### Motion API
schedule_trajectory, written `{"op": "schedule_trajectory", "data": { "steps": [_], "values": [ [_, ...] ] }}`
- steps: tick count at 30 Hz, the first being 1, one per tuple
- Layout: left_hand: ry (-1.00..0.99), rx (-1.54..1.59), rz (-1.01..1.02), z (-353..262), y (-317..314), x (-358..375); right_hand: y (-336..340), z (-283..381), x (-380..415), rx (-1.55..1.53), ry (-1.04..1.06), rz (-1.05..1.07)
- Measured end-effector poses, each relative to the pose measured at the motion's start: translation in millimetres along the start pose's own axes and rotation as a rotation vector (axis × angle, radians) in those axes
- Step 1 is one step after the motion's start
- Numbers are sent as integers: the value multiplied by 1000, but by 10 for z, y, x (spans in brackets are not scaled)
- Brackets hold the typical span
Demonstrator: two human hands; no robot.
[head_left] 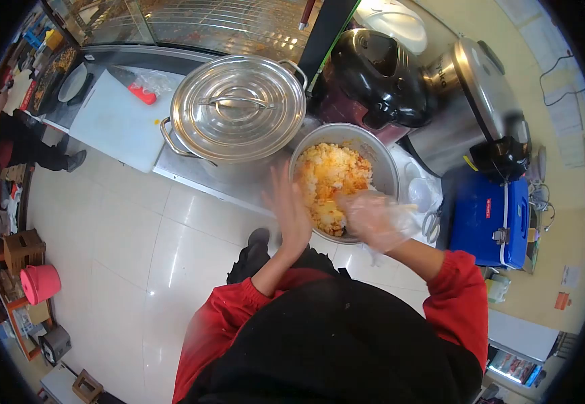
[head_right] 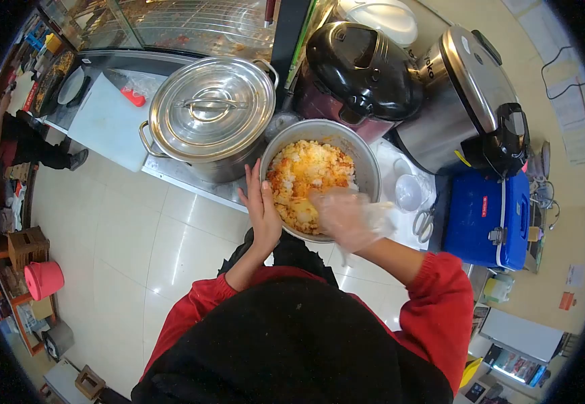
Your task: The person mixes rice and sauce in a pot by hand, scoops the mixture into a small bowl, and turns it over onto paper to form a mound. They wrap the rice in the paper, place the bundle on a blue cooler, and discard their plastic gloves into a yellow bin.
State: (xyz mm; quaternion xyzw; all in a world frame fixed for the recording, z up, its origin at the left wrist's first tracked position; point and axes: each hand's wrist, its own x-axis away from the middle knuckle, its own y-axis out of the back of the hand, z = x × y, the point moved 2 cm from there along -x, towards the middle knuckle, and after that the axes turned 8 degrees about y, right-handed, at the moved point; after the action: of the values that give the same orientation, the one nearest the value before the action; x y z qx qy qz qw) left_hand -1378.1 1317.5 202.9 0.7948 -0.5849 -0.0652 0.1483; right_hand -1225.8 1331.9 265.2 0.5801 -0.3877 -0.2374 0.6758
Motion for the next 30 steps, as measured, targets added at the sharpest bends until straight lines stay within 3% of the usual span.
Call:
{"op": "schedule_trajectory", "data": {
  "steps": [4,7,10,13,15,19,21,23,26,29,30],
  "values": [
    [-19,-17,4,-9,13,-10,-219,11,-359,45,127,-47],
    [-26,-38,6,-13,50,-15,-448,-389,-403,16,74,-233],
    [-35,-9,23,10,53,-63,-80,-439,-258,106,-250,59],
    [-7,49,65,27,65,-41,-100,-582,-295,181,-199,-196],
    [-21,53,68,7,59,-53,-566,-664,-567,212,-126,-187],
    [-27,23,24,17,44,-94,-287,-155,-751,42,-135,-49],
    [-20,-9,-1,-13,60,-61,-584,-169,-553,148,-6,-201],
    [-13,-24,7,-20,64,-68,-106,-15,-309,165,-46,48],
    [0,-14,17,-5,50,-51,59,-242,-93,44,-166,102],
    [11,9,8,-14,4,-45,-78,-634,-207,241,-162,-349],
    [15,16,2,-11,-10,-34,-156,-664,-348,240,-214,-186]
  ]
}}
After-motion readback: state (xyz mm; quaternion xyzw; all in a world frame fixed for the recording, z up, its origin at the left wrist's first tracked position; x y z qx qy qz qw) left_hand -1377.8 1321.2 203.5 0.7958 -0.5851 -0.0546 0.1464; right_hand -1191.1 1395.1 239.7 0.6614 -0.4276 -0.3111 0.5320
